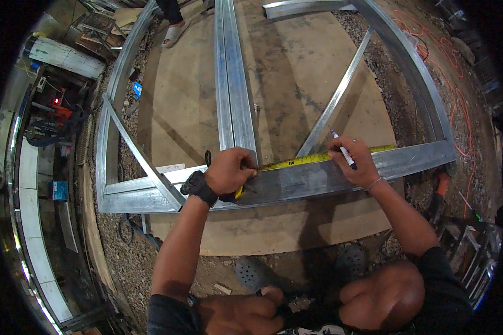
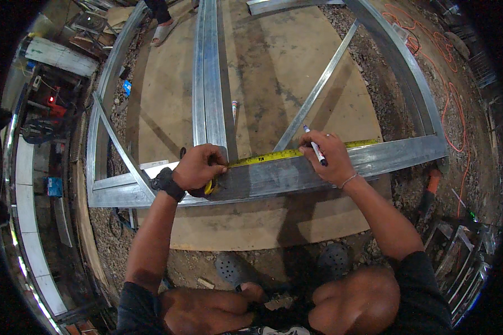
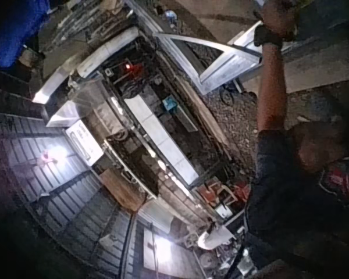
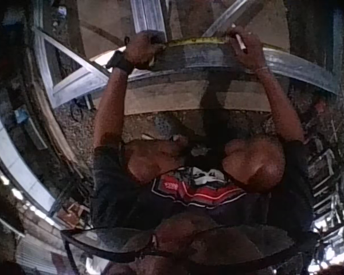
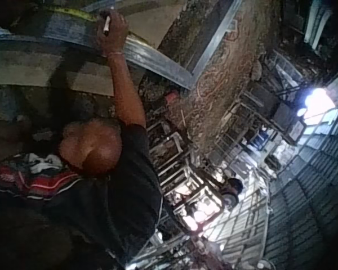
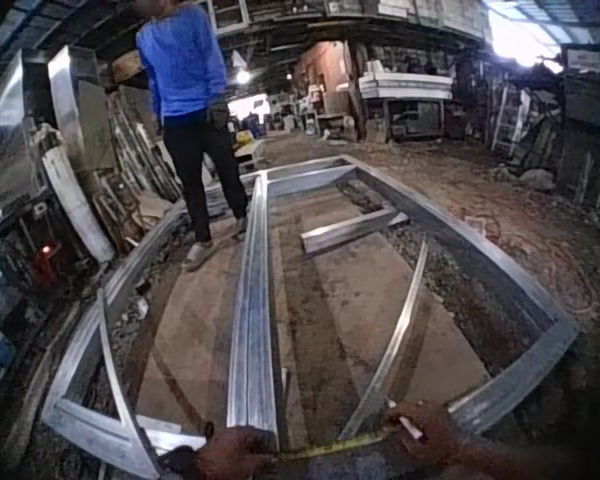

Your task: The person measures a metal frame with a tape measure and marks it with a marker. They repeatedly measure different sections and make marks on the frame while another person works nearby.

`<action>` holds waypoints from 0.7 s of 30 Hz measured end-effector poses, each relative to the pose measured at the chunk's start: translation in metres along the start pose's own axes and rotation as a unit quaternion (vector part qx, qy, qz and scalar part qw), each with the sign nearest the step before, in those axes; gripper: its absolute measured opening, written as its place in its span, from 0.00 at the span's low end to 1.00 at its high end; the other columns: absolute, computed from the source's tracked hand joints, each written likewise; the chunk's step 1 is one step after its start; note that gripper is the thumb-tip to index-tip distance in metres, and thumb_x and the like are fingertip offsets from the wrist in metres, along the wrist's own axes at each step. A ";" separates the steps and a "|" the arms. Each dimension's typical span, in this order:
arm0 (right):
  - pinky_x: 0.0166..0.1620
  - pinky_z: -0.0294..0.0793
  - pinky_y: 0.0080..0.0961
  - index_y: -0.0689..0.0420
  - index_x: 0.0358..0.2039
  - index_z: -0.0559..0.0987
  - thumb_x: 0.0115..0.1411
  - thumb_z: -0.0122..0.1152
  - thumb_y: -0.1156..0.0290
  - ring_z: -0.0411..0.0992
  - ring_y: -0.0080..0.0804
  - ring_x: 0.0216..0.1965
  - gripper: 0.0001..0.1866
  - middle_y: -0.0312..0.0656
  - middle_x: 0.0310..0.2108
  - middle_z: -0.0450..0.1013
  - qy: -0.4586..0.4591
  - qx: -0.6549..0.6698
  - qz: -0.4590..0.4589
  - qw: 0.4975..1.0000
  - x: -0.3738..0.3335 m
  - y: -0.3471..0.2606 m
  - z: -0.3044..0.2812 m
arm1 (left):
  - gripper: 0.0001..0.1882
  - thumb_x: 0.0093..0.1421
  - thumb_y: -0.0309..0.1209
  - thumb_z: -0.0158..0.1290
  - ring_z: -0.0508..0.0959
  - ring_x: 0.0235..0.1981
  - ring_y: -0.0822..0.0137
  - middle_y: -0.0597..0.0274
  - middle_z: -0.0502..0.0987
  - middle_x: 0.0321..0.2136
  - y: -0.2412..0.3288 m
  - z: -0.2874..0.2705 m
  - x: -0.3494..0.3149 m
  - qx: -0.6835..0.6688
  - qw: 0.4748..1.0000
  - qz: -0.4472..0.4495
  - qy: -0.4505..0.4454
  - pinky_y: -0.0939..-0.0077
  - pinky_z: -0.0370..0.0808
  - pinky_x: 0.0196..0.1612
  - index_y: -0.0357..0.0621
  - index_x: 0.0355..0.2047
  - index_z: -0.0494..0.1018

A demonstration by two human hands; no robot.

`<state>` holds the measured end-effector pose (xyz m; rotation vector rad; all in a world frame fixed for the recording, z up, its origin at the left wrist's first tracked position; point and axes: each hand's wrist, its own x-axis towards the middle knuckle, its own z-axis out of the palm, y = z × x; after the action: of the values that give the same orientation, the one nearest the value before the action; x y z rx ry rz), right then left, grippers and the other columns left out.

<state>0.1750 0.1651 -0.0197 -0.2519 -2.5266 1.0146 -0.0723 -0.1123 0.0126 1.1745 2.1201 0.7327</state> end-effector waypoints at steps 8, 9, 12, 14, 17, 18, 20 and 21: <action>0.46 0.70 0.37 0.55 0.39 0.79 0.62 0.67 0.72 0.78 0.44 0.38 0.07 0.42 0.35 0.80 0.009 -0.010 0.001 1.000 -0.001 -0.001 0.000 | 0.08 0.51 0.24 0.66 0.82 0.28 0.65 0.57 0.83 0.26 0.009 0.000 0.000 -0.021 0.998 -0.056 0.007 0.67 0.79 0.36 0.35 0.31 0.81; 0.47 0.71 0.37 0.56 0.39 0.79 0.62 0.67 0.73 0.77 0.43 0.38 0.07 0.41 0.35 0.80 0.008 -0.010 0.005 1.000 -0.001 -0.001 -0.001 | 0.07 0.51 0.24 0.66 0.82 0.27 0.65 0.57 0.83 0.25 0.010 0.000 0.002 -0.006 0.999 -0.052 0.009 0.67 0.79 0.35 0.35 0.30 0.81; 0.45 0.69 0.39 0.54 0.40 0.79 0.63 0.66 0.70 0.78 0.46 0.38 0.07 0.42 0.35 0.80 0.006 -0.010 -0.006 1.000 -0.002 0.001 -0.001 | 0.08 0.50 0.25 0.67 0.82 0.26 0.64 0.55 0.84 0.24 0.013 -0.001 0.007 0.035 0.998 -0.056 0.002 0.66 0.78 0.33 0.35 0.28 0.81; 0.45 0.69 0.39 0.53 0.40 0.79 0.63 0.66 0.70 0.78 0.45 0.38 0.06 0.42 0.35 0.80 0.008 -0.020 -0.008 1.000 -0.003 0.006 0.000 | 0.08 0.49 0.26 0.68 0.83 0.26 0.64 0.54 0.84 0.24 0.019 -0.003 0.011 0.062 0.995 -0.080 -0.020 0.66 0.78 0.33 0.35 0.28 0.81; 0.45 0.69 0.39 0.53 0.39 0.79 0.63 0.66 0.71 0.77 0.45 0.38 0.06 0.41 0.35 0.80 0.014 -0.026 -0.007 1.000 -0.002 0.000 -0.001 | 0.08 0.49 0.26 0.68 0.83 0.26 0.64 0.53 0.84 0.24 0.020 -0.006 0.014 0.065 0.993 -0.089 -0.030 0.67 0.78 0.33 0.34 0.27 0.82; 0.45 0.69 0.39 0.53 0.39 0.79 0.63 0.66 0.71 0.77 0.44 0.38 0.06 0.41 0.34 0.80 0.016 -0.025 -0.006 1.000 -0.002 -0.003 -0.001 | 0.08 0.49 0.26 0.68 0.83 0.26 0.61 0.52 0.84 0.24 0.018 -0.006 0.014 0.051 0.995 -0.086 -0.030 0.65 0.79 0.33 0.35 0.27 0.82; 0.45 0.69 0.39 0.53 0.39 0.79 0.63 0.66 0.71 0.77 0.44 0.37 0.06 0.41 0.33 0.79 0.017 -0.022 -0.010 1.000 -0.001 -0.001 0.000 | 0.07 0.48 0.26 0.67 0.84 0.27 0.55 0.49 0.84 0.25 0.013 -0.006 0.013 0.023 0.996 -0.080 -0.029 0.62 0.79 0.33 0.35 0.26 0.82; 0.45 0.69 0.39 0.53 0.39 0.79 0.63 0.66 0.71 0.77 0.44 0.37 0.06 0.41 0.33 0.79 0.016 -0.021 -0.012 1.000 -0.001 0.000 0.000 | 0.07 0.48 0.26 0.67 0.84 0.27 0.55 0.49 0.84 0.25 0.012 -0.006 0.012 0.030 0.996 -0.076 -0.024 0.62 0.79 0.33 0.35 0.26 0.82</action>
<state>0.1763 0.1649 -0.0201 -0.2487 -2.5175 0.9417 -0.0750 -0.0971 0.0221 1.0373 2.1761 0.5714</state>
